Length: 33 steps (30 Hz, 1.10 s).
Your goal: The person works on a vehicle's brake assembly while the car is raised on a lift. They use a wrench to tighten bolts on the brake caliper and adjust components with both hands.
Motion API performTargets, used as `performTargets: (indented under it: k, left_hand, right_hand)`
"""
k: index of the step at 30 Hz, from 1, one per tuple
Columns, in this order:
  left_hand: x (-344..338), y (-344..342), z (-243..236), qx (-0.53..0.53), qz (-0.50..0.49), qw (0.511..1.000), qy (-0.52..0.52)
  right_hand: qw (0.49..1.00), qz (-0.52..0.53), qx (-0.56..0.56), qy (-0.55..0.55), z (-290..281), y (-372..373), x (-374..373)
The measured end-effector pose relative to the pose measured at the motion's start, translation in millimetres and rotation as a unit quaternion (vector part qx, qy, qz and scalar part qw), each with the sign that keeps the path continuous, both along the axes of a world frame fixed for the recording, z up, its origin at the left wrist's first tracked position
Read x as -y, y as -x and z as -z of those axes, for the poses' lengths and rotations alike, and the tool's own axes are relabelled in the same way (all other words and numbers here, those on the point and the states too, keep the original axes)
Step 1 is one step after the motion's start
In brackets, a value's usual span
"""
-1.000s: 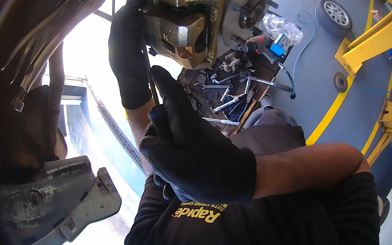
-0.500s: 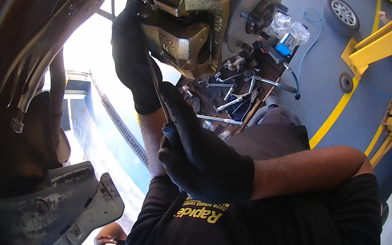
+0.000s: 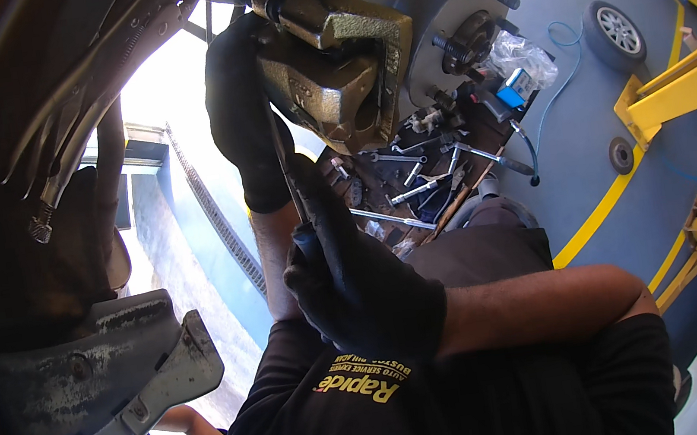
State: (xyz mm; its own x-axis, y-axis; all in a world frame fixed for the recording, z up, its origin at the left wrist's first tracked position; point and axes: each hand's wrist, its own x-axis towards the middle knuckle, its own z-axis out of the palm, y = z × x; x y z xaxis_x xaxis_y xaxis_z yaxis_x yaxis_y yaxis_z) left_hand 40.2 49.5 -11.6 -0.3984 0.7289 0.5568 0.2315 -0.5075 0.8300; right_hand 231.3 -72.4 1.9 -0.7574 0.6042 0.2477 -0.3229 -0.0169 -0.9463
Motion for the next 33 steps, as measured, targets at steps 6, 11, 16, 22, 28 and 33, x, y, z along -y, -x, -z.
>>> performTargets:
  k: [6, 11, 16, 22, 28, 33]
  left_hand:
    - [11.3, -5.3, -14.8, -0.22, -0.136, 0.964, -0.062]
    - [14.0, -3.5, -23.6, -0.209, -0.122, 0.97, -0.02]
    - [19.6, 16.1, -28.3, -0.138, -0.004, 0.99, 0.002]
    - [15.2, 15.8, -25.2, -0.124, 0.002, 0.992, -0.009]
    - [7.6, -2.4, -17.5, -0.159, -0.074, 0.983, -0.058]
    - [11.7, -5.5, -17.0, -0.139, -0.065, 0.988, -0.033]
  right_hand:
    - [0.994, 0.043, 0.023, -0.094, 14.5, 3.3, -22.5]
    - [0.997, 0.018, 0.049, -0.058, 19.1, 2.4, -42.8]
    - [0.996, -0.045, 0.067, 0.048, 14.8, -13.1, -43.6]
    - [0.991, -0.072, -0.026, 0.107, 17.3, -24.2, -21.8]
    - [0.997, -0.028, -0.05, 0.056, 19.3, -3.1, -10.3]
    - [0.999, 0.0, -0.025, 0.025, 12.2, 9.7, 0.1]
